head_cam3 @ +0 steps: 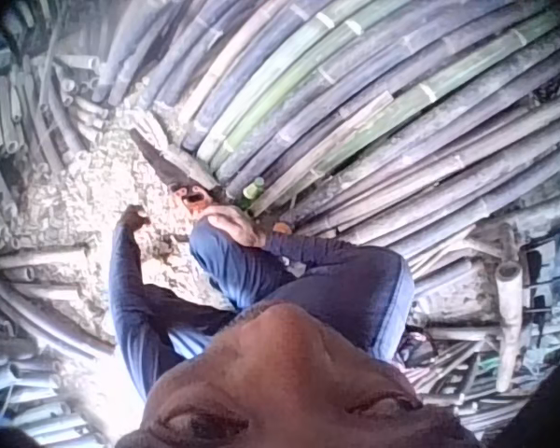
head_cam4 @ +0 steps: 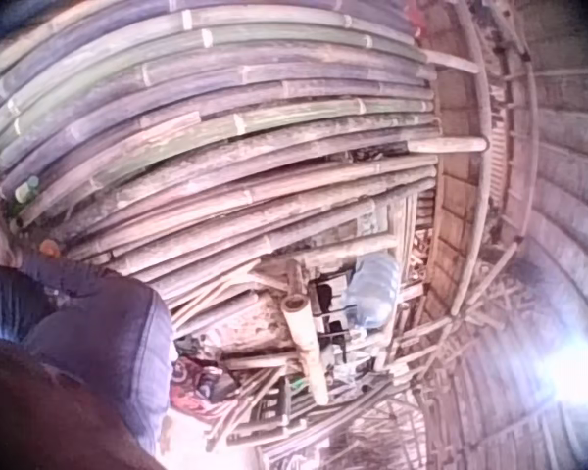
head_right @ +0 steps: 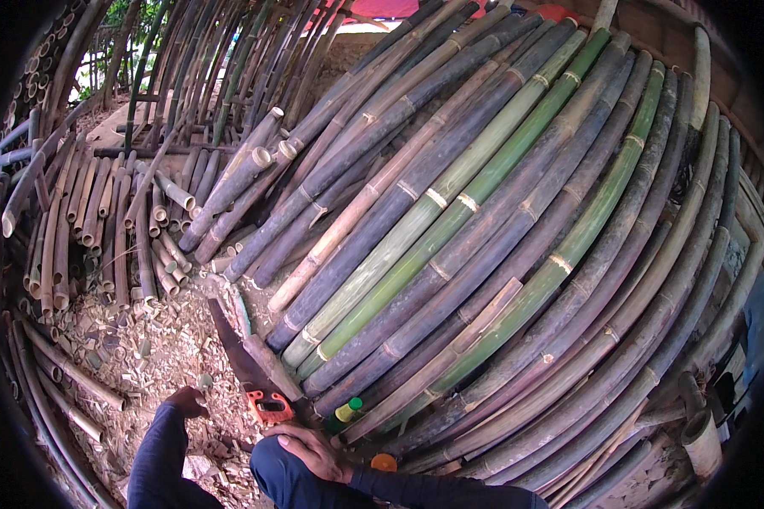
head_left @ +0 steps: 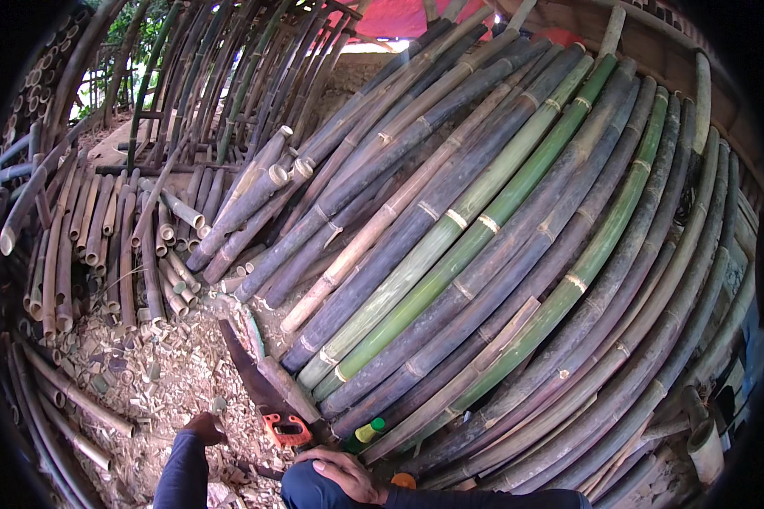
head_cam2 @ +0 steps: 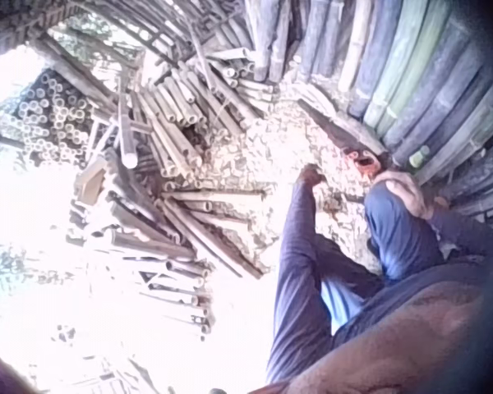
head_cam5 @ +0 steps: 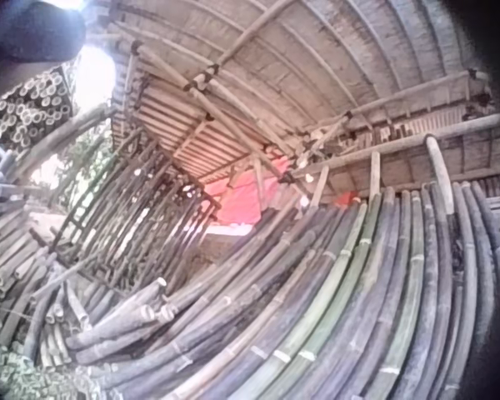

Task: The person sits on the ground and uses a knife to sharpen the end of a bamboo pole. They repeatedly rotate the pole and shave its tip, then place the finished piece aside and pick up another pole to repeat the process.

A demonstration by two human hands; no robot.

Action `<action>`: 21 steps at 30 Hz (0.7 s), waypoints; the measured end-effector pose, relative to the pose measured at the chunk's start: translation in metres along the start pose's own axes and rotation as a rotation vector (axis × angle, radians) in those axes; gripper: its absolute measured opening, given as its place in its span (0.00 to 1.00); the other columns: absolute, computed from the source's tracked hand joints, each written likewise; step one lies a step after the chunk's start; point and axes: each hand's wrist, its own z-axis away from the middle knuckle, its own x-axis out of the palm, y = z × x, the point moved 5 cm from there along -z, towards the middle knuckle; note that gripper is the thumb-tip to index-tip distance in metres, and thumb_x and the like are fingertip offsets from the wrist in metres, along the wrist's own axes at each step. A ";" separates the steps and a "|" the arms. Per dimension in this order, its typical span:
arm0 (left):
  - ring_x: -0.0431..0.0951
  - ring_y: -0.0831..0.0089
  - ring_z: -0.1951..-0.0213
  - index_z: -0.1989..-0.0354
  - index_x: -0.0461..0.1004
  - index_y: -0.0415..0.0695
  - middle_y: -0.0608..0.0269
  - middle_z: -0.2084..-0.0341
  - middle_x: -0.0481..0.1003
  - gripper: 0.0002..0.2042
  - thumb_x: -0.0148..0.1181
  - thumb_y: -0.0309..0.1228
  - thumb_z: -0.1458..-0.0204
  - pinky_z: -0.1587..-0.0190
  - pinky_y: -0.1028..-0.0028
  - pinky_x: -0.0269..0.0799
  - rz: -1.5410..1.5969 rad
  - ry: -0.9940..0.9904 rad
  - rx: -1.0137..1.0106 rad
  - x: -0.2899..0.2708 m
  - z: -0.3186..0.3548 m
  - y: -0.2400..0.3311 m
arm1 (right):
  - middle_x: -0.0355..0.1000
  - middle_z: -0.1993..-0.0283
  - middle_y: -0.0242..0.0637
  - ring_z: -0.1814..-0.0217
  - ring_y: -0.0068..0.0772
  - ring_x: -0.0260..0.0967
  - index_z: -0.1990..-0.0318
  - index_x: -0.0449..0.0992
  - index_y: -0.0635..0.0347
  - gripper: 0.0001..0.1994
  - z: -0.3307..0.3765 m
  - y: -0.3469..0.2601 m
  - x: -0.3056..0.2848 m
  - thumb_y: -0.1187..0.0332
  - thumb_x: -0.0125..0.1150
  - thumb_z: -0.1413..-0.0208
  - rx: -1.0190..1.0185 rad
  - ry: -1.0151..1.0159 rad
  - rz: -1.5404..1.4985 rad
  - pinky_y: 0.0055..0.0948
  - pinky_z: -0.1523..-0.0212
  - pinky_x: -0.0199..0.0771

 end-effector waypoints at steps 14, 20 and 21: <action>0.80 0.51 0.43 0.47 0.83 0.43 0.46 0.47 0.81 0.32 0.77 0.47 0.62 0.37 0.61 0.73 0.032 0.037 0.017 0.003 -0.002 0.002 | 0.77 0.43 0.43 0.36 0.35 0.71 0.42 0.76 0.66 0.18 0.001 0.015 0.005 0.64 0.45 0.27 0.006 -0.001 -0.032 0.34 0.31 0.63; 0.79 0.53 0.41 0.44 0.82 0.45 0.48 0.45 0.80 0.32 0.76 0.45 0.60 0.36 0.60 0.73 -0.048 0.019 -0.019 0.003 0.000 0.013 | 0.77 0.42 0.42 0.37 0.36 0.72 0.41 0.76 0.65 0.18 -0.009 0.016 0.009 0.63 0.46 0.26 0.088 -0.038 0.017 0.36 0.32 0.65; 0.78 0.53 0.40 0.43 0.81 0.45 0.48 0.44 0.79 0.33 0.76 0.45 0.60 0.35 0.60 0.72 -0.017 0.049 -0.021 0.002 0.001 0.013 | 0.76 0.41 0.43 0.36 0.36 0.71 0.40 0.75 0.66 0.18 -0.016 0.012 0.003 0.63 0.47 0.27 0.014 0.036 0.038 0.36 0.31 0.64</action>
